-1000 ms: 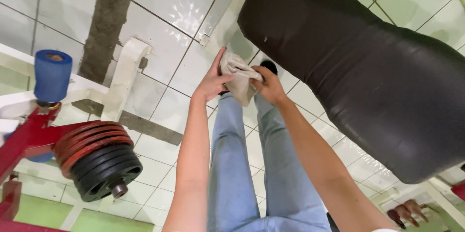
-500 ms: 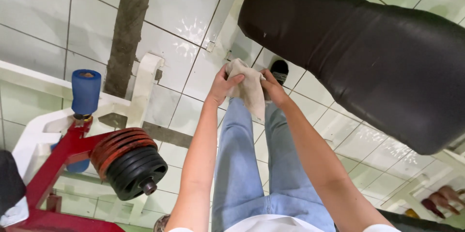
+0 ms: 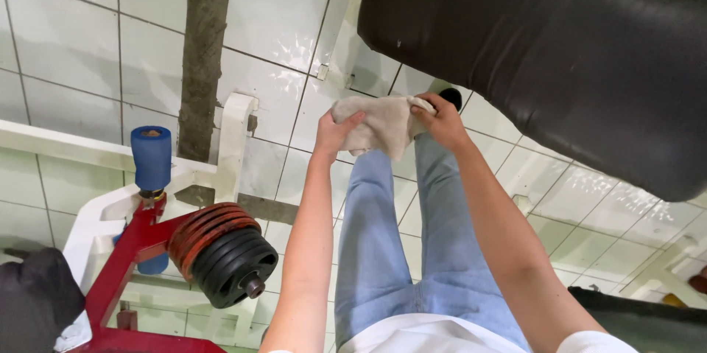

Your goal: The person cleans a gym bench and its frame by wiping it with a cloth held in one or both hands, shifting the cloth as needed to continue cleaning.

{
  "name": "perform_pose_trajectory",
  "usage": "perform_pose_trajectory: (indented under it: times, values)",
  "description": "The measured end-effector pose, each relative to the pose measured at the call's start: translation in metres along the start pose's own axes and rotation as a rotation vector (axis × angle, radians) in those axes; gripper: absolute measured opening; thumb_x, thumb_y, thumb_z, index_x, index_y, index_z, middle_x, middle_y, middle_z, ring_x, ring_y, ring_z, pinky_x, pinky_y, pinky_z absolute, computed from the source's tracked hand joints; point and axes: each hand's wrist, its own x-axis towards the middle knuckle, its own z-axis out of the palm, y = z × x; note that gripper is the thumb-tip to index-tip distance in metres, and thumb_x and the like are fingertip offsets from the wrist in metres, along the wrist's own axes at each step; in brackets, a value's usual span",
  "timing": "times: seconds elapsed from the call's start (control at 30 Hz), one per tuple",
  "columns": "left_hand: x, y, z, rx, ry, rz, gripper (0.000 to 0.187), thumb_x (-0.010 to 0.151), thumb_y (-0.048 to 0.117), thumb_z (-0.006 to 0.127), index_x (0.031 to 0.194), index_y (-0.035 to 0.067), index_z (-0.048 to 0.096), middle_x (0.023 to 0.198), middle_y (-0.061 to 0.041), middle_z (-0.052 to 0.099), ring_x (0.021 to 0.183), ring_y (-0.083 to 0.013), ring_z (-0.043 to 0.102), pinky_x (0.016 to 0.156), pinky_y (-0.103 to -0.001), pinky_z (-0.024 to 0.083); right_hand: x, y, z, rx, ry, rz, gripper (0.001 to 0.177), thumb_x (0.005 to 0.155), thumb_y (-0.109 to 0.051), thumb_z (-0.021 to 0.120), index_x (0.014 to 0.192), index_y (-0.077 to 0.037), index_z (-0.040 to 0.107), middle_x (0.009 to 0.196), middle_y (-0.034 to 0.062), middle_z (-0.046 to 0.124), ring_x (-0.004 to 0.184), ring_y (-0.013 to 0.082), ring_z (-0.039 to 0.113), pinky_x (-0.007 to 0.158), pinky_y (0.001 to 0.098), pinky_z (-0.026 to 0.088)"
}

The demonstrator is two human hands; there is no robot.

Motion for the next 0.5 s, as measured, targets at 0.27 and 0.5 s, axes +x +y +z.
perform_pose_trajectory:
  times: [0.27, 0.5]
  values:
    - [-0.008, 0.005, 0.042, -0.331, -0.133, -0.11, 0.053, 0.081, 0.018, 0.087, 0.125, -0.003, 0.065, 0.115, -0.012, 0.073, 0.101, -0.0218, 0.071, 0.088, -0.038, 0.061, -0.02, -0.018, -0.035, 0.3, 0.187, 0.154, 0.039, 0.094, -0.026, 0.076, 0.128, -0.012, 0.062, 0.115, 0.0049, 0.067, 0.104, 0.0142, 0.062, 0.089, 0.0296, 0.052]
    - [-0.038, 0.014, 0.12, -0.374, -0.142, -0.036, 0.058, 0.087, 0.028, 0.084, 0.131, -0.001, 0.061, 0.123, -0.01, 0.069, 0.11, -0.0205, 0.067, 0.093, -0.037, 0.058, -0.053, 0.023, -0.087, 0.321, 0.326, 0.172, 0.041, 0.104, -0.038, 0.067, 0.138, -0.016, 0.059, 0.121, 0.0053, 0.065, 0.106, 0.0149, 0.057, 0.086, 0.0301, 0.05]
